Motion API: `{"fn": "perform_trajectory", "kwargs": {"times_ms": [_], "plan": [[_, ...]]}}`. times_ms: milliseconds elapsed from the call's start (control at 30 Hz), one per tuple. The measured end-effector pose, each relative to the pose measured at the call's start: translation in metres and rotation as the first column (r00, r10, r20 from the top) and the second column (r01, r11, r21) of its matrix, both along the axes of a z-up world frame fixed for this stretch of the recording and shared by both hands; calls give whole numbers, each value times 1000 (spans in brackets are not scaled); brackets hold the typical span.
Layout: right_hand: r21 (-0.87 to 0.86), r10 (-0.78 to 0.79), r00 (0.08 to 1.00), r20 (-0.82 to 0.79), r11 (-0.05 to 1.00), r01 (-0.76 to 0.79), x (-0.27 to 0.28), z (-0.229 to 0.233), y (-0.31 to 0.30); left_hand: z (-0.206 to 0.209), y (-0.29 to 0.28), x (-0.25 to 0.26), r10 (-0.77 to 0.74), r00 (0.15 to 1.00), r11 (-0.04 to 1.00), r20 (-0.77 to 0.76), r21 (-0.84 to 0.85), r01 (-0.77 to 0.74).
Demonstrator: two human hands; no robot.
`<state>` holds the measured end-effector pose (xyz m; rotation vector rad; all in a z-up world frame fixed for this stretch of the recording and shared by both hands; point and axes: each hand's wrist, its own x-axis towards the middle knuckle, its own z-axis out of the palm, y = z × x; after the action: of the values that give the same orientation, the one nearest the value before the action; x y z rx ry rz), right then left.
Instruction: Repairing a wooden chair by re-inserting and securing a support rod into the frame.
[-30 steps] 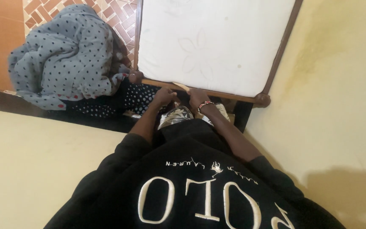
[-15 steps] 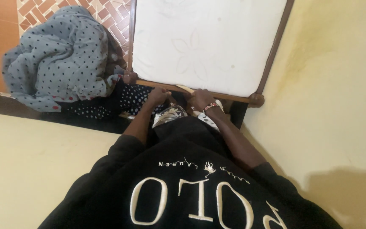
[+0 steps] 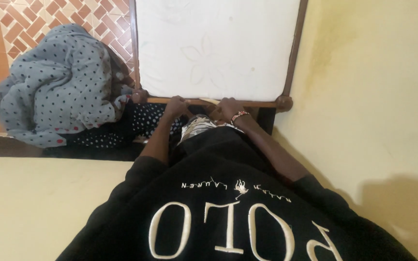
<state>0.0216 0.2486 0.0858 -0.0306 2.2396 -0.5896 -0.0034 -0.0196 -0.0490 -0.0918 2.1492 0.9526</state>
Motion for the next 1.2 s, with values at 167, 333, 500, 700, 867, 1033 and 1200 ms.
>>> {"fn": "perform_trajectory", "kwargs": {"times_ms": [167, 333, 500, 700, 867, 1033, 1200], "plan": [[69, 49, 998, -31, 997, -46, 9, -17, 5, -1, 3, -1, 71, 997, 994, 0, 77, -71], [107, -172, 936, 308, 984, 146, -23, 74, 11, -28, -2, 10, 46, 997, 997, -59, 63, -42], [237, 93, 994, 56, 966, -104, 8, 8, 44, -14, -1, 32, 59, 997, 998, -56, -1, -60], [182, 91, 995, -26, 980, -85, -12, -16, 61, -13, 5, 43, 307, 934, 939, 185, 104, -329], [135, 209, 978, -8, 969, -206, -20, 7, 45, -15, 20, 46, 299, 941, 949, 159, 51, -310], [96, 31, 988, 153, 994, -46, -33, 6, 28, -34, 33, 41, 213, 976, 973, 40, 88, -216], [114, 59, 972, 229, 990, -87, -32, 14, 53, -29, 48, 47, 272, 960, 950, 58, 139, -278]]}}
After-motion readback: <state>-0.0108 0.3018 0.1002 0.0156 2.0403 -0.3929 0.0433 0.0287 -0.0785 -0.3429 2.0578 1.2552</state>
